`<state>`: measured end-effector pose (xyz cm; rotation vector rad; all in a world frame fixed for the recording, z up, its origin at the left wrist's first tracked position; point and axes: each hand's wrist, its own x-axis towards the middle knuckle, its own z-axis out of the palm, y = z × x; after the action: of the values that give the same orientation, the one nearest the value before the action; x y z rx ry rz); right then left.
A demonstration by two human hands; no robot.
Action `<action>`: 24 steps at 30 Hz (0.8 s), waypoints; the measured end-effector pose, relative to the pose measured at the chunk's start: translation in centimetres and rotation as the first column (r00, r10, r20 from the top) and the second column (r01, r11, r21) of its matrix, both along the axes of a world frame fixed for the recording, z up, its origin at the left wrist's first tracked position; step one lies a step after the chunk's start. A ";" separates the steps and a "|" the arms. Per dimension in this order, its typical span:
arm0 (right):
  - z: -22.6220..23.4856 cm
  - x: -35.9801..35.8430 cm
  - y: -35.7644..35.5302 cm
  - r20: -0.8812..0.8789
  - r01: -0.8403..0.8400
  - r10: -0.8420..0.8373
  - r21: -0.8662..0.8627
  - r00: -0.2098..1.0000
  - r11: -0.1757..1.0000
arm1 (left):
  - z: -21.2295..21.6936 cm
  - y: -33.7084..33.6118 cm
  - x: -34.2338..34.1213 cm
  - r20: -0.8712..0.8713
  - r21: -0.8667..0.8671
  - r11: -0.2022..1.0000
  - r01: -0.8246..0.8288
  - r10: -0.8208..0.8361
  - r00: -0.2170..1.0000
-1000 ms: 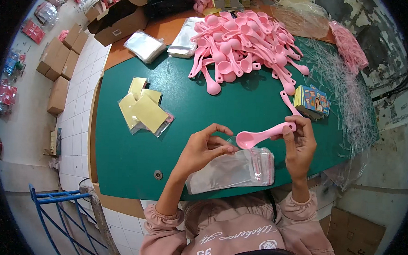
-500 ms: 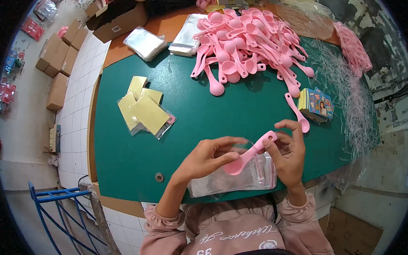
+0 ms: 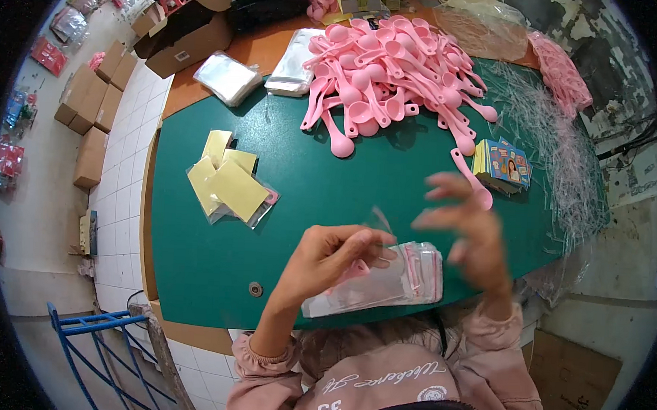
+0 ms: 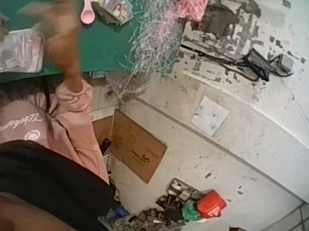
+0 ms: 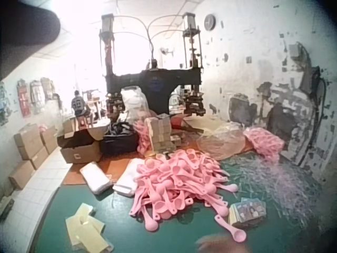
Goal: Packaging pink plastic spoons and small cards into individual clear plastic bags.
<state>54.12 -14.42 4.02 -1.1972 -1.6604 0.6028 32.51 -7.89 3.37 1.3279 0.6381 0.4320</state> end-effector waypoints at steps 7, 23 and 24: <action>-3.4 14.0 0.8 0.597 0.873 -0.671 -0.107 0.440 0.476 | -0.5 0.4 -0.5 0.015 -0.016 0.999 -0.048 0.048 0.999; 2.7 -0.2 -1.1 -0.342 0.290 -0.373 -0.270 0.863 0.918 | -0.8 0.0 0.1 -0.041 0.010 1.000 -0.026 0.026 0.999; 2.8 -0.3 -1.4 -0.343 0.289 -0.372 -0.268 0.863 0.919 | -0.8 -0.1 0.2 -0.043 0.001 0.999 -0.046 0.046 0.998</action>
<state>53.84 -15.86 6.85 -1.3747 -1.0436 0.7506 32.67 -7.99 2.57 1.3278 0.7056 0.4415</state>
